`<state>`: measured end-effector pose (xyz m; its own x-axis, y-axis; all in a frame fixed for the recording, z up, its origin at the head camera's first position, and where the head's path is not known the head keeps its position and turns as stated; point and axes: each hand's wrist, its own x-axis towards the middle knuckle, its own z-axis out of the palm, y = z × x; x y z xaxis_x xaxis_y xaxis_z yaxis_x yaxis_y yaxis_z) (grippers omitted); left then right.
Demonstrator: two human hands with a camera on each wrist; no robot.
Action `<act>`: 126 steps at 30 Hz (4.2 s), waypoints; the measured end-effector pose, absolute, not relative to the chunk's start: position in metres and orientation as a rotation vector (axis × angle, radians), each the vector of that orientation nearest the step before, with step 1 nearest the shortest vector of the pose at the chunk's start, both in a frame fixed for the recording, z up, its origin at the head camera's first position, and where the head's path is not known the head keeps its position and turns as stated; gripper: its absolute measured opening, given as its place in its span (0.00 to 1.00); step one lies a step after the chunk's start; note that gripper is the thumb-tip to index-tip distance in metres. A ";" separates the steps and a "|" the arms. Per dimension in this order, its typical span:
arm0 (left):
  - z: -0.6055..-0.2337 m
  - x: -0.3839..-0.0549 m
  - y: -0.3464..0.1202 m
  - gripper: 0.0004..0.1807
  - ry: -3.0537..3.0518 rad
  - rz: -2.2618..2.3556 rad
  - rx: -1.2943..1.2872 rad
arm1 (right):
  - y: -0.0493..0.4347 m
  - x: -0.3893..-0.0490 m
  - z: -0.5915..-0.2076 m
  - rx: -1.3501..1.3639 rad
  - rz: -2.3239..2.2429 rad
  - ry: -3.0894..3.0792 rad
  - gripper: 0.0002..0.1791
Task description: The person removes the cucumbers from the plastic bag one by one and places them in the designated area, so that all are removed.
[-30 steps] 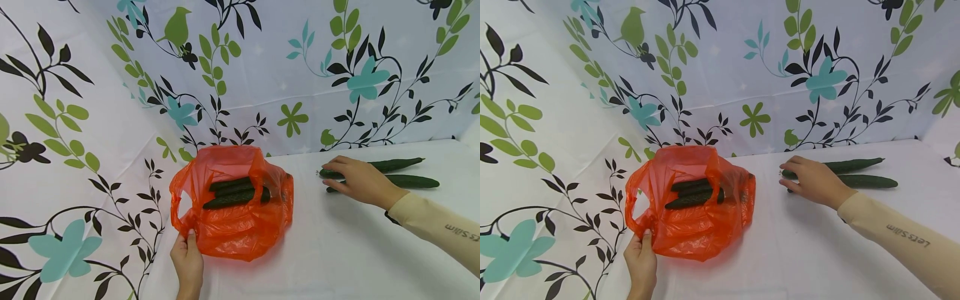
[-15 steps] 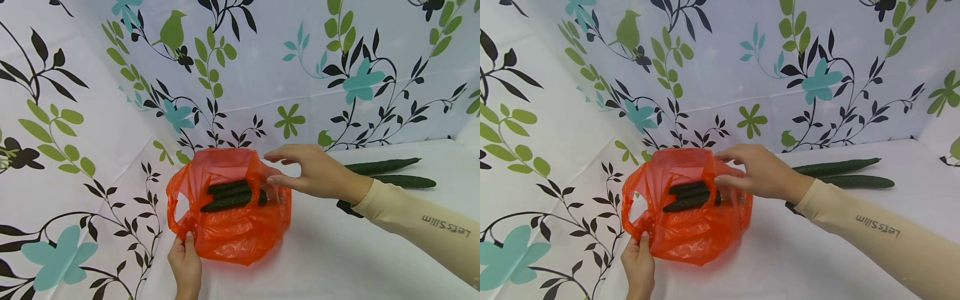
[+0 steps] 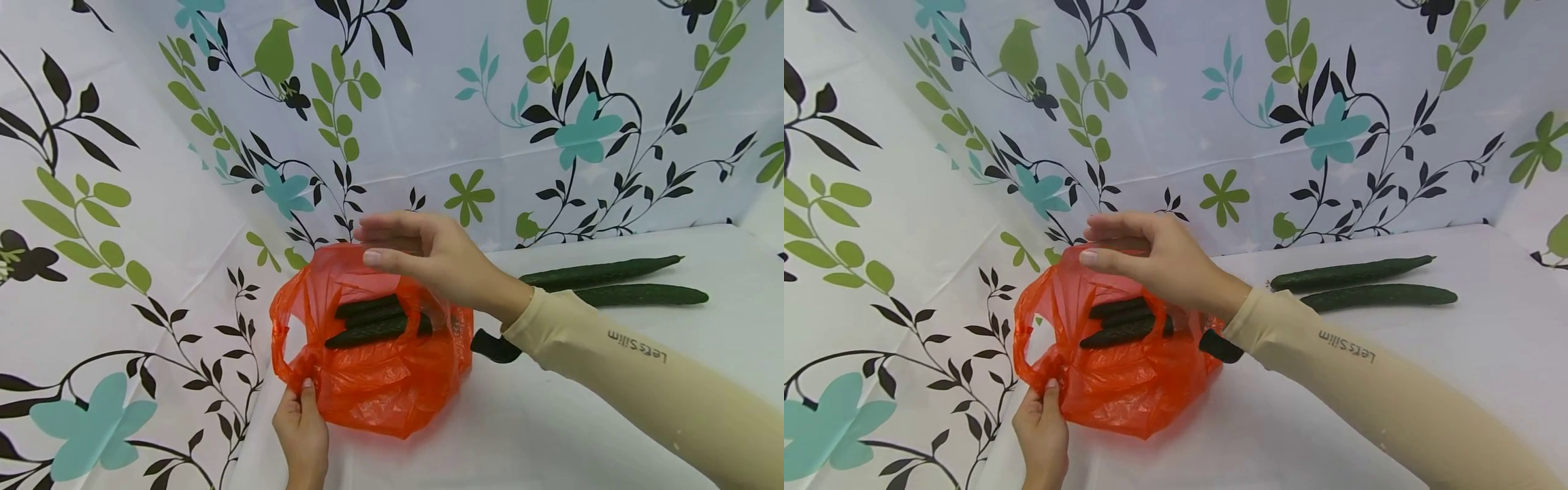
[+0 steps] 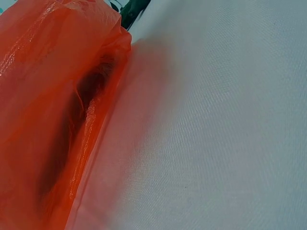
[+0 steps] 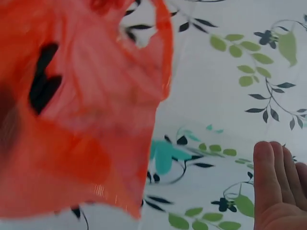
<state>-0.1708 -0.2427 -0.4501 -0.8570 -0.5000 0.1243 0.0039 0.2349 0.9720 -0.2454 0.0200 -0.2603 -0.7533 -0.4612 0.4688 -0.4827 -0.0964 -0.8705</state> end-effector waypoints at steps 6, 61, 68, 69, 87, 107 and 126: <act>-0.451 -0.171 -0.244 0.23 -2.091 -1.648 0.438 | -0.011 -0.259 -0.261 0.939 2.530 -1.778 0.21; -0.443 -0.163 -0.248 0.22 -2.107 -1.695 0.480 | -0.111 -0.319 -0.402 0.826 0.461 -2.802 0.33; -0.444 -0.163 -0.249 0.22 -2.088 -1.712 0.451 | -0.113 -0.322 -0.414 0.802 0.409 -2.823 0.29; -0.444 -0.163 -0.249 0.22 -2.083 -1.714 0.440 | -0.113 -0.322 -0.416 0.798 0.418 -2.834 0.27; -0.442 -0.162 -0.249 0.22 -2.115 -1.698 0.469 | -0.113 -0.315 -0.428 0.852 0.339 -2.863 0.06; -0.443 -0.163 -0.249 0.22 -2.116 -1.708 0.462 | -0.112 -0.318 -0.437 0.823 0.270 -2.893 0.05; -0.444 -0.163 -0.250 0.22 -2.084 -1.722 0.382 | -0.116 -0.314 -0.438 0.823 0.163 -2.829 0.02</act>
<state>-0.1632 -0.2502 -0.4439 -0.8792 -0.4568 0.1358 0.0473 0.1998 0.9787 -0.3137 -0.1158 -0.4378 -0.8278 -0.5192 0.2125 -0.5402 0.8400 -0.0518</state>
